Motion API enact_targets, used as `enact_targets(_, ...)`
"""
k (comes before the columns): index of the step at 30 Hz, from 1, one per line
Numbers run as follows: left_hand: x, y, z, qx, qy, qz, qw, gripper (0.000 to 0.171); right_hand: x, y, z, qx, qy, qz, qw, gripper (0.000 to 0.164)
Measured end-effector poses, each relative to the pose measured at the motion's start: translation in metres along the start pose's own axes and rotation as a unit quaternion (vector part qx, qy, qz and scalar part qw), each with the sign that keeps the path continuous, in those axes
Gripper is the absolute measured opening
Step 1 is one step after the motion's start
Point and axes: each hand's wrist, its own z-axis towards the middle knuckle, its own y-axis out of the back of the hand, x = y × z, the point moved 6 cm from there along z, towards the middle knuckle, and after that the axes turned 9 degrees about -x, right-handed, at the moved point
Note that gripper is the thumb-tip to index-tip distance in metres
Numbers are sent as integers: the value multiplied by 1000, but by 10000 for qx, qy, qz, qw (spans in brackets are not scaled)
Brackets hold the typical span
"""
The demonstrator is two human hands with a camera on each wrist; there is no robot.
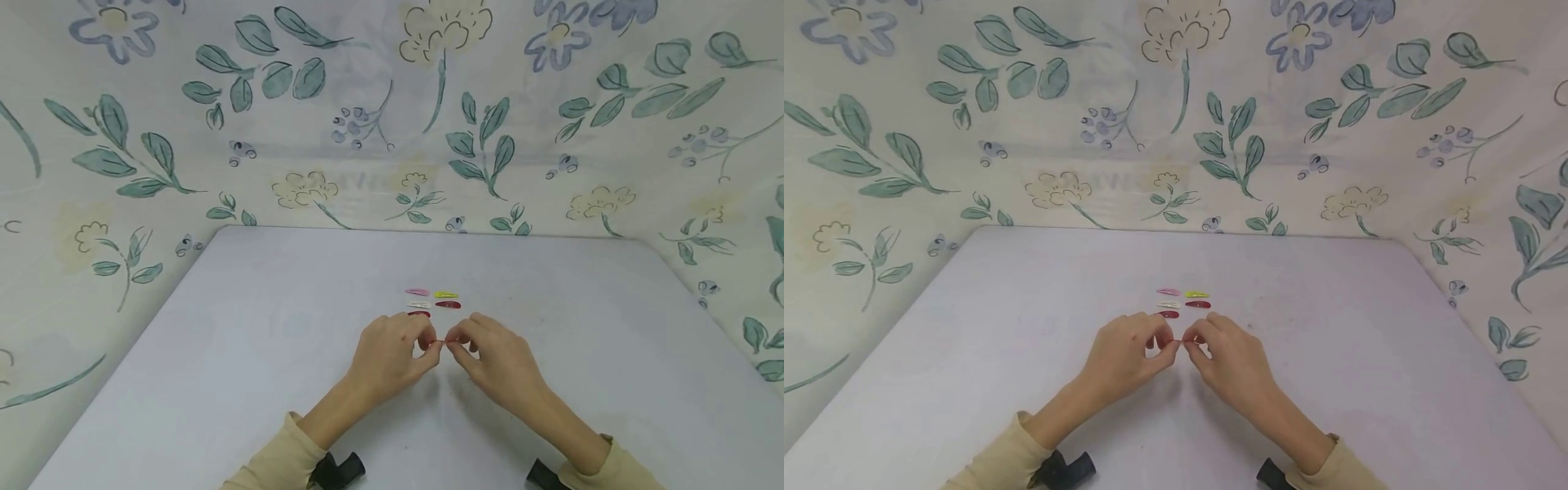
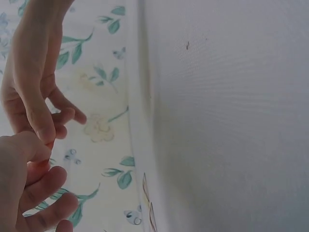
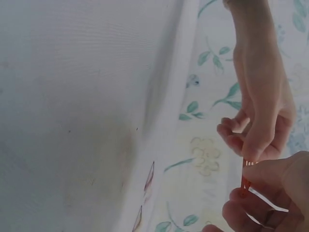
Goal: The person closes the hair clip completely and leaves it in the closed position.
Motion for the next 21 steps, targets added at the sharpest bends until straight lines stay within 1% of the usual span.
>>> enact_targets(5, -3, 4, 1, -168, 78, 46, 9998, 15, 2, 2, 2, -36, -36, -44, 10000, 17)
enact_targets(10, -4, 4, 0, -280, 93, 161, 9994, 15, 0, 1, 2, 28, -171, -48, 9998, 16)
enact_targets(15, -4, 1, -1, -268, 64, 312, 9991, 15, -1, 0, 2, 106, -322, -77, 9994, 15)
enact_targets(21, -6, -1, -2, -237, 0, 405, 9989, 17, -1, -6, 2, 331, -573, -92, 9978, 12)
